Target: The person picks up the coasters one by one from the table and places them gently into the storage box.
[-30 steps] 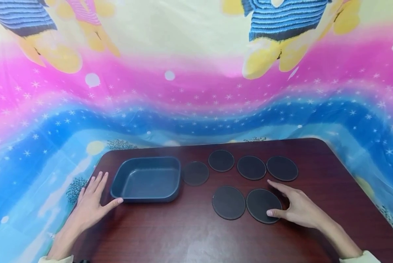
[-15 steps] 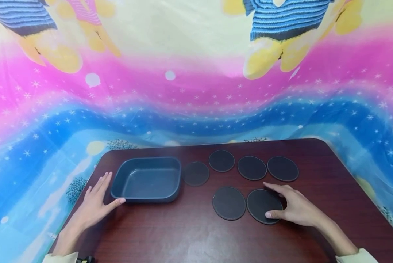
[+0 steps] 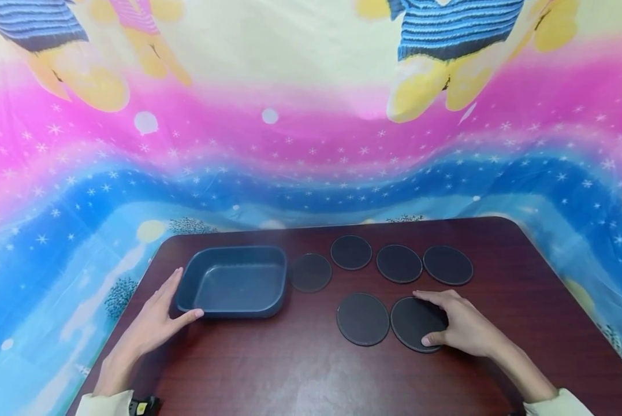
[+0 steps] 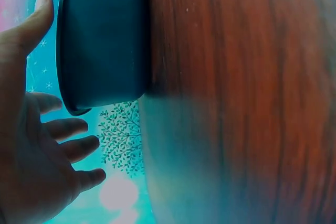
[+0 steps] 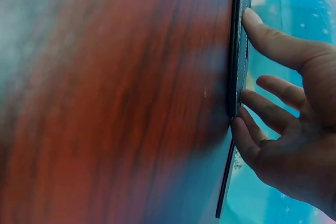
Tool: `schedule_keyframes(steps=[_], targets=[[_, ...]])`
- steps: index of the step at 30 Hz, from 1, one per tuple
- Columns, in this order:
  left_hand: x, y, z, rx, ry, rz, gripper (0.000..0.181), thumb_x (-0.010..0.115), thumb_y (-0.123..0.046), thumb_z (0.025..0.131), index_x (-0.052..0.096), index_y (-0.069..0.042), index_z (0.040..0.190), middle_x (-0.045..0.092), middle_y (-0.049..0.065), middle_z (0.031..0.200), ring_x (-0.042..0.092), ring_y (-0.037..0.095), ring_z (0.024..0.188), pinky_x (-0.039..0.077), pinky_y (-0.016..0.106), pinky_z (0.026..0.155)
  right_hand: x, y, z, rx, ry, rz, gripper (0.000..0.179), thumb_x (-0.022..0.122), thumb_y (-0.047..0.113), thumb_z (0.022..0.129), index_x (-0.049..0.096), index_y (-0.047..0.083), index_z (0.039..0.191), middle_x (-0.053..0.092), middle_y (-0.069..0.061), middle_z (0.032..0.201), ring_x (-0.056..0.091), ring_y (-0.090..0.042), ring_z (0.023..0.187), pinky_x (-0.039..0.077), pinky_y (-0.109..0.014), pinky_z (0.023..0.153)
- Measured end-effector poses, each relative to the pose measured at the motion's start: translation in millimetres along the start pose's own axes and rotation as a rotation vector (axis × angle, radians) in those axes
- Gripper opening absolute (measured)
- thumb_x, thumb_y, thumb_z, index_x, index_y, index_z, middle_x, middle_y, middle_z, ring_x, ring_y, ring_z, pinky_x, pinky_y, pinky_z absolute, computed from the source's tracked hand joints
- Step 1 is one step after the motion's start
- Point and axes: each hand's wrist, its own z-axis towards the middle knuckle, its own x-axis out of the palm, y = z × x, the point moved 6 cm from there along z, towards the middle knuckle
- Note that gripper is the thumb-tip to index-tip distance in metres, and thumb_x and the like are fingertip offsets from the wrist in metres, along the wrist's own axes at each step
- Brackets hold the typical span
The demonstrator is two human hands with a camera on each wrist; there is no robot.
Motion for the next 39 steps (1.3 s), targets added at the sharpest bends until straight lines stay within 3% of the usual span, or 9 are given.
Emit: schedule_keyframes(steps=[6,12,17,21,24,26,29,35,39], targets=[[3.5,-0.2,3.5,0.028,-0.006,-0.024,0.121,0.075,-0.067,0.093,0.005,-0.012,0.175,0.017,0.024,0.179,0.027,0.054,0.16,0.036,0.076,0.118,0.2,3.2,5.7,-0.033,-0.02,-0.025,0.09,0.103,0.038,0.066,0.067,0.015,0.145,0.07,-0.007,0.139,0.063,-0.032,0.121,0.055,-0.031,0.083],[3.6,-0.1,5.5,0.021,-0.011,-0.064,0.123,0.079,-0.065,0.09,0.005,-0.013,0.175,0.02,0.024,0.178,0.029,0.053,0.16,0.038,0.075,0.117,-0.8,5.1,8.6,-0.047,-0.037,0.003,0.091,0.104,0.03,0.063,0.066,0.017,0.145,0.067,-0.005,0.135,0.068,-0.032,0.121,0.056,-0.029,0.086],[4.2,0.5,7.2,-0.004,-0.01,-0.079,0.124,0.08,-0.066,0.089,0.012,-0.005,0.173,0.025,0.028,0.176,0.034,0.054,0.157,0.041,0.074,0.116,-5.2,1.7,8.9,0.001,-0.049,0.049,0.09,0.103,0.024,0.067,0.065,0.014,0.147,0.07,-0.011,0.135,0.073,-0.035,0.118,0.059,-0.027,0.084],[3.5,2.7,7.2,-0.005,-0.031,-0.099,0.12,0.083,-0.063,0.088,0.022,-0.001,0.171,0.039,0.028,0.169,0.058,0.049,0.14,0.055,0.064,0.107,-8.4,-3.8,9.3,0.033,-0.041,0.077,0.083,0.101,0.022,0.07,0.066,0.011,0.146,0.075,-0.015,0.133,0.077,-0.028,0.112,0.058,-0.022,0.079],[3.3,6.2,7.4,-0.022,-0.041,-0.134,0.118,0.087,-0.058,0.086,0.026,-0.004,0.171,0.062,0.025,0.148,0.075,0.031,0.106,0.062,0.044,0.087,-11.6,-8.0,10.3,0.045,-0.027,0.1,0.077,0.099,0.02,0.073,0.068,0.01,0.144,0.077,-0.016,0.13,0.079,-0.025,0.109,0.058,-0.02,0.079],[3.5,8.5,7.7,-0.043,-0.036,-0.155,0.117,0.088,-0.057,0.085,0.026,-0.007,0.171,0.072,0.019,0.124,0.072,0.018,0.088,0.057,0.033,0.076,-14.1,-10.4,11.3,0.044,-0.014,0.116,0.073,0.097,0.018,0.076,0.069,0.009,0.143,0.077,-0.016,0.13,0.079,-0.026,0.109,0.058,-0.018,0.08],[3.4,11.0,7.7,-0.076,-0.016,-0.168,0.118,0.089,-0.057,0.084,0.026,-0.008,0.171,0.07,0.013,0.097,0.066,0.012,0.073,0.05,0.027,0.068,-17.1,-12.1,12.6,0.033,0.006,0.154,0.068,0.095,0.015,0.079,0.069,0.009,0.142,0.075,-0.019,0.133,0.08,-0.025,0.109,0.059,-0.019,0.08],[-0.5,11.8,6.8,-0.081,-0.026,-0.154,0.118,0.089,-0.057,0.084,0.028,-0.005,0.17,0.074,0.019,0.112,0.066,0.012,0.071,0.05,0.028,0.069,-17.7,-14.1,14.3,0.039,0.056,0.31,0.065,0.088,0.01,0.087,0.064,0.006,0.147,0.066,-0.031,0.142,0.078,-0.004,0.092,0.061,-0.026,0.068],[-0.6,12.8,6.2,-0.092,-0.011,-0.156,0.118,0.089,-0.057,0.084,0.027,-0.005,0.17,0.067,0.009,0.085,0.06,0.013,0.066,0.045,0.027,0.065,-14.6,-17.0,15.0,0.057,0.072,0.398,0.064,0.084,0.009,0.092,0.06,0.002,0.15,0.065,-0.035,0.141,0.077,-0.002,0.091,0.062,-0.029,0.067]])
